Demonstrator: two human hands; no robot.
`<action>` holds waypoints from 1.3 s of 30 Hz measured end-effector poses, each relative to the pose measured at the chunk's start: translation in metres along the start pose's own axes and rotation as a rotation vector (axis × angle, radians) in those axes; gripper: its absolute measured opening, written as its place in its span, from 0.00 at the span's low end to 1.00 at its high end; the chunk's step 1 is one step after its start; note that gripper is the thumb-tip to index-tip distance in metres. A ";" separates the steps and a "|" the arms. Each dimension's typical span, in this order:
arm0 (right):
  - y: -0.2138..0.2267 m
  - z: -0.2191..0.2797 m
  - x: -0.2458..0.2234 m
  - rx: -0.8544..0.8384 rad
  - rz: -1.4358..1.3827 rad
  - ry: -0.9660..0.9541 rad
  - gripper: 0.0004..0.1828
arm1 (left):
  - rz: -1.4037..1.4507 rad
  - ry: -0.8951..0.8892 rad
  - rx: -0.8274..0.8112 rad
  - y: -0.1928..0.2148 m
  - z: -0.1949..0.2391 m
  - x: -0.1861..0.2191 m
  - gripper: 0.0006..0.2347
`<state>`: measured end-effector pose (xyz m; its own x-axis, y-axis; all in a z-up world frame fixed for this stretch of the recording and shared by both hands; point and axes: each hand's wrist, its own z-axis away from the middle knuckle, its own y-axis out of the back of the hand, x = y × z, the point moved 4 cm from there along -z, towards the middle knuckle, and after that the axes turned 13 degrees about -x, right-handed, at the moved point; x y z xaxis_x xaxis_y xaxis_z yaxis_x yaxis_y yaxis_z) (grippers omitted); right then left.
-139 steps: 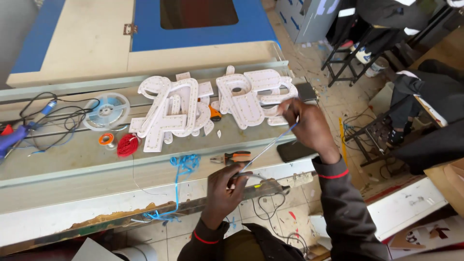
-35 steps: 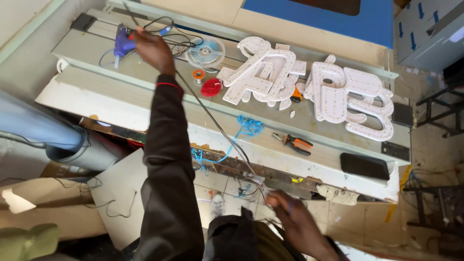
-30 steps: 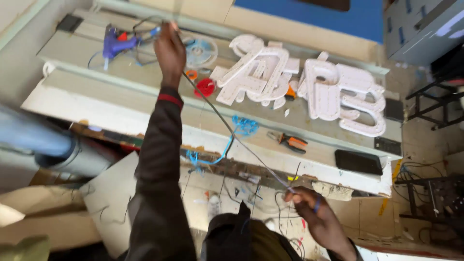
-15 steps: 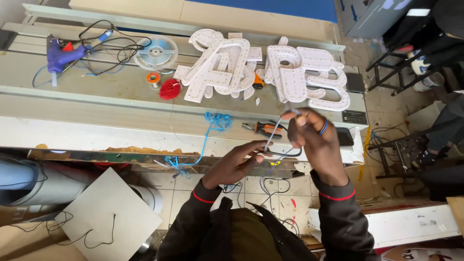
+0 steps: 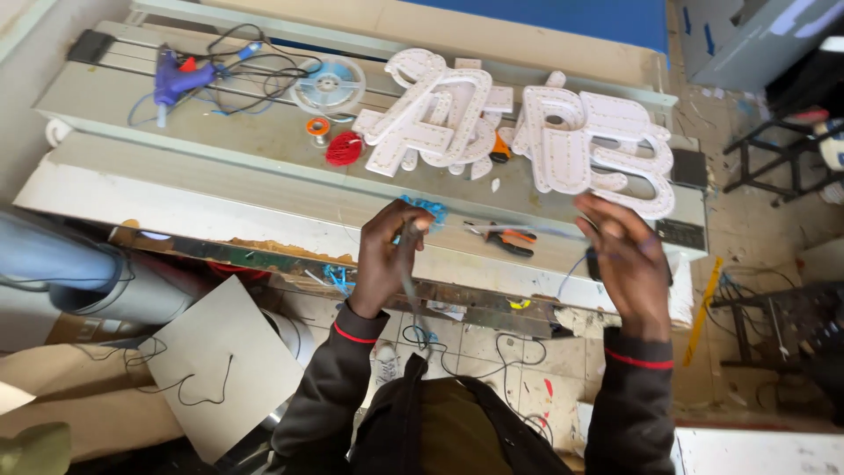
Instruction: The person is preparing electrical wires by stripping the insulation and cutting them to size using pliers at a workbench in a sign shop.
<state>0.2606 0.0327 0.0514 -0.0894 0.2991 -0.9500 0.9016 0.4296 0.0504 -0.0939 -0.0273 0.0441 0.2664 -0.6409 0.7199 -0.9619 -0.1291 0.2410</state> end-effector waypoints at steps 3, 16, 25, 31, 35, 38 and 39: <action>0.042 0.047 0.060 0.007 -0.542 0.149 0.19 | 0.296 0.218 0.012 0.008 0.003 -0.030 0.13; -0.122 -0.009 -0.003 -0.208 0.297 -0.079 0.28 | 0.664 0.339 -0.457 -0.038 -0.025 -0.011 0.13; -0.144 -0.014 0.035 -0.614 -0.561 0.223 0.22 | 1.153 0.464 0.029 -0.023 0.000 -0.099 0.17; -0.152 -0.062 -0.002 -0.389 -0.766 0.558 0.38 | 1.337 0.352 0.124 -0.043 -0.010 -0.099 0.11; -0.149 -0.082 -0.033 -0.069 0.357 0.269 0.37 | 1.139 0.109 0.157 -0.013 -0.016 -0.065 0.17; -0.161 -0.080 0.026 -0.353 0.808 0.182 0.14 | 1.074 0.180 0.248 -0.010 -0.009 -0.108 0.16; -0.166 -0.076 0.031 -0.329 0.818 0.190 0.14 | 1.080 0.169 0.223 -0.017 -0.007 -0.118 0.16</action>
<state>0.0759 0.0355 0.0372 0.4321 0.7416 -0.5132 0.5498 0.2344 0.8017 -0.1089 0.0562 -0.0405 -0.7277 -0.3899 0.5643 -0.6786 0.2897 -0.6749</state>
